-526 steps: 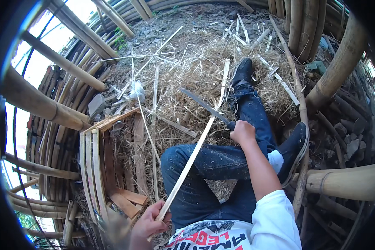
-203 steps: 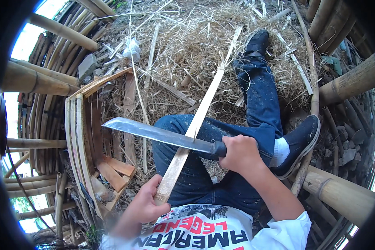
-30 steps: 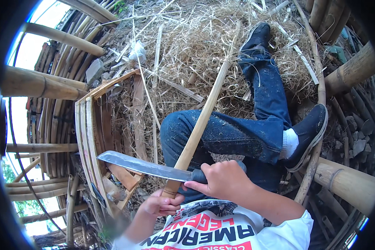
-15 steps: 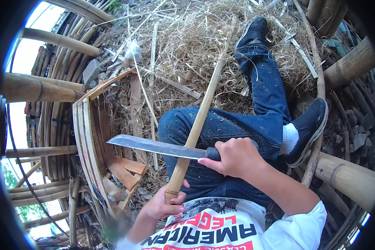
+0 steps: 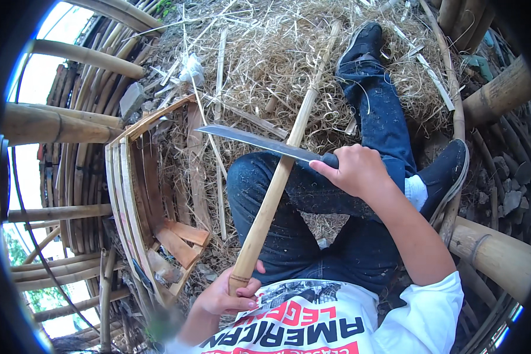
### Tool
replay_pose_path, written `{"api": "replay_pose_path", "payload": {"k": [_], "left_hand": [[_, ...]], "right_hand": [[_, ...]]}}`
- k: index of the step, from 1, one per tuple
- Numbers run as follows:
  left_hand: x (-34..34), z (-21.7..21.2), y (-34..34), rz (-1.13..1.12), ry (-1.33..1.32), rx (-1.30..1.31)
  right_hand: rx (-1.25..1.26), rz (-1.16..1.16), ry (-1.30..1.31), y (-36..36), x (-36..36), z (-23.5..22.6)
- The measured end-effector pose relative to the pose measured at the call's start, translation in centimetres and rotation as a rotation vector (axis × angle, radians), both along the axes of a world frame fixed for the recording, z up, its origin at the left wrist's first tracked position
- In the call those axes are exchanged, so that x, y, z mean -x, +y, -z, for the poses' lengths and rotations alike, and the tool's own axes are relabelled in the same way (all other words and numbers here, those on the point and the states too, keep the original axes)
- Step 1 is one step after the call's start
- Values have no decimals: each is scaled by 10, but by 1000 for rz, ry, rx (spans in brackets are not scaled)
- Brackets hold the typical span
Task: The person uses a large knife to scrape and smooth the surface of a thin wooden slat, handling the slat by hand and removing wood shavings.
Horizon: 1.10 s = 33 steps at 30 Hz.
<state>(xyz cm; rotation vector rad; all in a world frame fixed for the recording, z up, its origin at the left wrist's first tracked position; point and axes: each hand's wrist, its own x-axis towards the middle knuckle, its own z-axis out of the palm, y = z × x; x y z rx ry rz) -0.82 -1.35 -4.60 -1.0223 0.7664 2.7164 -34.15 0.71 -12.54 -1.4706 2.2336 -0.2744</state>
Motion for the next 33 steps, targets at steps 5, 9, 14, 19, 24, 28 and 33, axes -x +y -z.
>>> {"api": "replay_pose_path", "payload": {"k": [5,9,14,19,24,28,33], "left_hand": [[0,-2,-4,-22,-17,-46],[1,-3,-4,-29,-28,-19],[-9,-22,6,31,-60,-19],[-6,-19,11,56,-49,-60],[-7,-13,3,36,-66,0],[0,-11,2,164,-188,359],[18,-16,-1,364,-489,908]], "right_hand": [[34,-1,23,-4,1,11],[40,-8,27,-7,3,14],[-15,193,117,-21,33,32],[-64,285,132,-18,81,58],[38,409,-57,-20,59,62],[74,437,-235,-10,55,34],[227,301,-283,19,11,0]]}}
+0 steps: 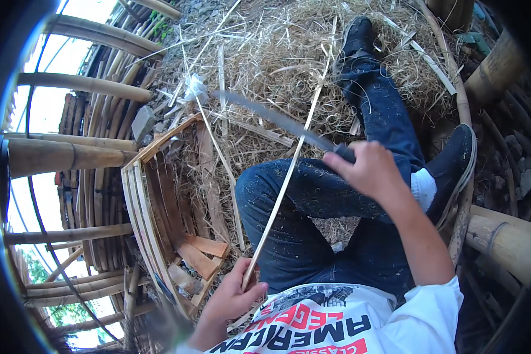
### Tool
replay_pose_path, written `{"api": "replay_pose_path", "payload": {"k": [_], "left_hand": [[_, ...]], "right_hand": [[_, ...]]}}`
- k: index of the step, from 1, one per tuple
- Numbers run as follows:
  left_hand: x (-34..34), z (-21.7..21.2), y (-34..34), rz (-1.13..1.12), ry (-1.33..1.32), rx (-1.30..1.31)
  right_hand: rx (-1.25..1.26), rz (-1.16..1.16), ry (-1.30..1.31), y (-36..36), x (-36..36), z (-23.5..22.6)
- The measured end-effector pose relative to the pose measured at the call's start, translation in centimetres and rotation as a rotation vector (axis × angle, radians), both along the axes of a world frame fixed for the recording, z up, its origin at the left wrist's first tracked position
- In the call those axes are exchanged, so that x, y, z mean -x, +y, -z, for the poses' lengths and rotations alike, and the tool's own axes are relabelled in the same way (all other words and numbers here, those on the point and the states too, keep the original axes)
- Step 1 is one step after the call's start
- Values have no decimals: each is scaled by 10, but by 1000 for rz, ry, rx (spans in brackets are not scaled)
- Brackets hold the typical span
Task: The person uses a large knife to scrape and smooth the surface of a thin wooden slat, handling the slat by hand and removing wood shavings.
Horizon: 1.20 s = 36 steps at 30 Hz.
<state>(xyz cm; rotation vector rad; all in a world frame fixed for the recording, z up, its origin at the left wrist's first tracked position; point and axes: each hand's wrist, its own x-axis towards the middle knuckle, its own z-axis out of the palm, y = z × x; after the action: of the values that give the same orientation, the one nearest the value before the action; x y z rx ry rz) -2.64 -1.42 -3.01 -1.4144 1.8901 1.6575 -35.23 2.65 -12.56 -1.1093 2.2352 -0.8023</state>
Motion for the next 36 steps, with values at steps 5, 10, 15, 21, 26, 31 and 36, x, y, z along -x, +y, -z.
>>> {"api": "replay_pose_path", "payload": {"k": [5,10,15,21,26,31,36], "left_hand": [[1,8,-7,18,34,40],[0,14,-4,-22,67,0],[-5,14,2,-193,210,-171],[-9,15,1,-160,179,-148],[-10,16,1,-103,214,-108],[-11,12,-1,-261,230,-315],[-14,12,-3,-304,254,-370]], "right_hand": [[29,-277,132,30,-51,-26],[-22,-407,50,40,-83,-22],[1,-437,69,34,-81,-22],[-60,-470,138,27,-74,-27],[-102,-394,158,24,-58,-18],[-25,-364,186,17,-62,-14],[-42,-373,170,10,-59,-17]]}}
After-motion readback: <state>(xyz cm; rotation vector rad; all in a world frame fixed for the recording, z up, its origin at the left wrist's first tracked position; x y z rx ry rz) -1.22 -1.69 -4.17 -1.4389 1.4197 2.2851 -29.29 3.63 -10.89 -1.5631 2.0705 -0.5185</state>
